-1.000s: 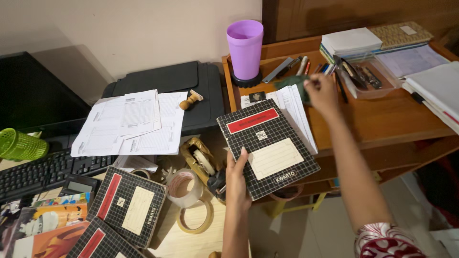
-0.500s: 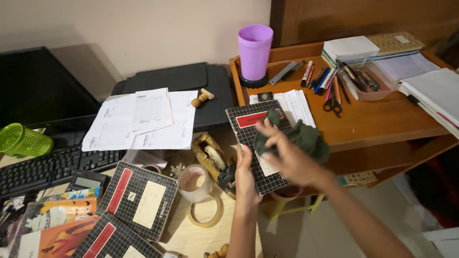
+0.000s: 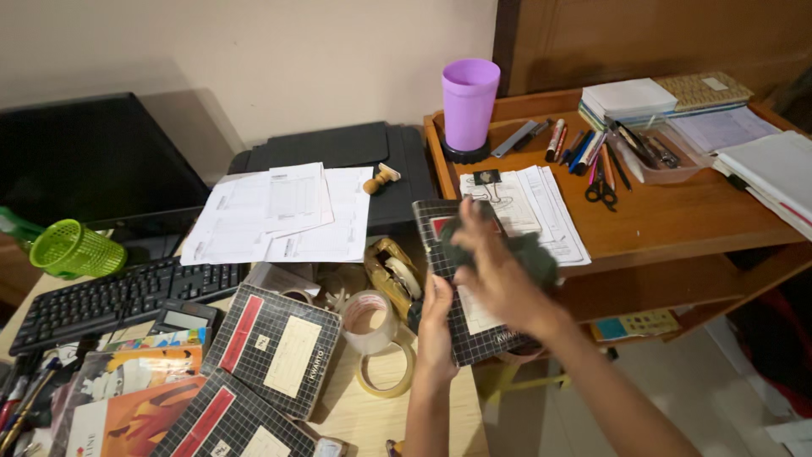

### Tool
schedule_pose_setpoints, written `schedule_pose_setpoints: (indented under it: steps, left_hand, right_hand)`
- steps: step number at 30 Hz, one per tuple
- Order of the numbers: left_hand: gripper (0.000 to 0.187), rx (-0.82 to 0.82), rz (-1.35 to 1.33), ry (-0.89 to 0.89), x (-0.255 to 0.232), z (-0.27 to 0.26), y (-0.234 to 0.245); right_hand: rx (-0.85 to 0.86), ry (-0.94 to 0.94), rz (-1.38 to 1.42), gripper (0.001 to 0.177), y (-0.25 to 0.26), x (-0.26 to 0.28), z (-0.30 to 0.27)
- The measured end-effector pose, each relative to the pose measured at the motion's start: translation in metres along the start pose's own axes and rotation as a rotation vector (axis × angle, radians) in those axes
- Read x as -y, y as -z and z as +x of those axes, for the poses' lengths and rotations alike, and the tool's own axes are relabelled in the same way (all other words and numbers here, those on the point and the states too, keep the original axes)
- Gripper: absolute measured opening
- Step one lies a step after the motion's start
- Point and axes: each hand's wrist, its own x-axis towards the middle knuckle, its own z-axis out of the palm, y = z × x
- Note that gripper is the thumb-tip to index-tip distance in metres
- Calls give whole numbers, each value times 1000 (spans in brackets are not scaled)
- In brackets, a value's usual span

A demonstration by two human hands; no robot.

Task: The person wipes the covers of several notebooks with a green cloth on a cluttered desk. They then pick up a notebook, flip through its pages, and continue wiping the cover before placing it back on the desk.

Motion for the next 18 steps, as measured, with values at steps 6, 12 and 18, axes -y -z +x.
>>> schedule_pose_setpoints:
  steps: [6, 12, 18]
  left_hand:
    - [53, -107, -93, -74, 0, -2, 27]
    - [61, 23, -90, 52, -6, -8, 30]
    - [58, 91, -45, -30, -3, -7, 32]
  right_hand:
    - [122, 89, -356, 65, -20, 22, -49]
    - [37, -251, -54, 69, 11, -20, -13]
    - [-39, 49, -297, 75, -20, 22, -1]
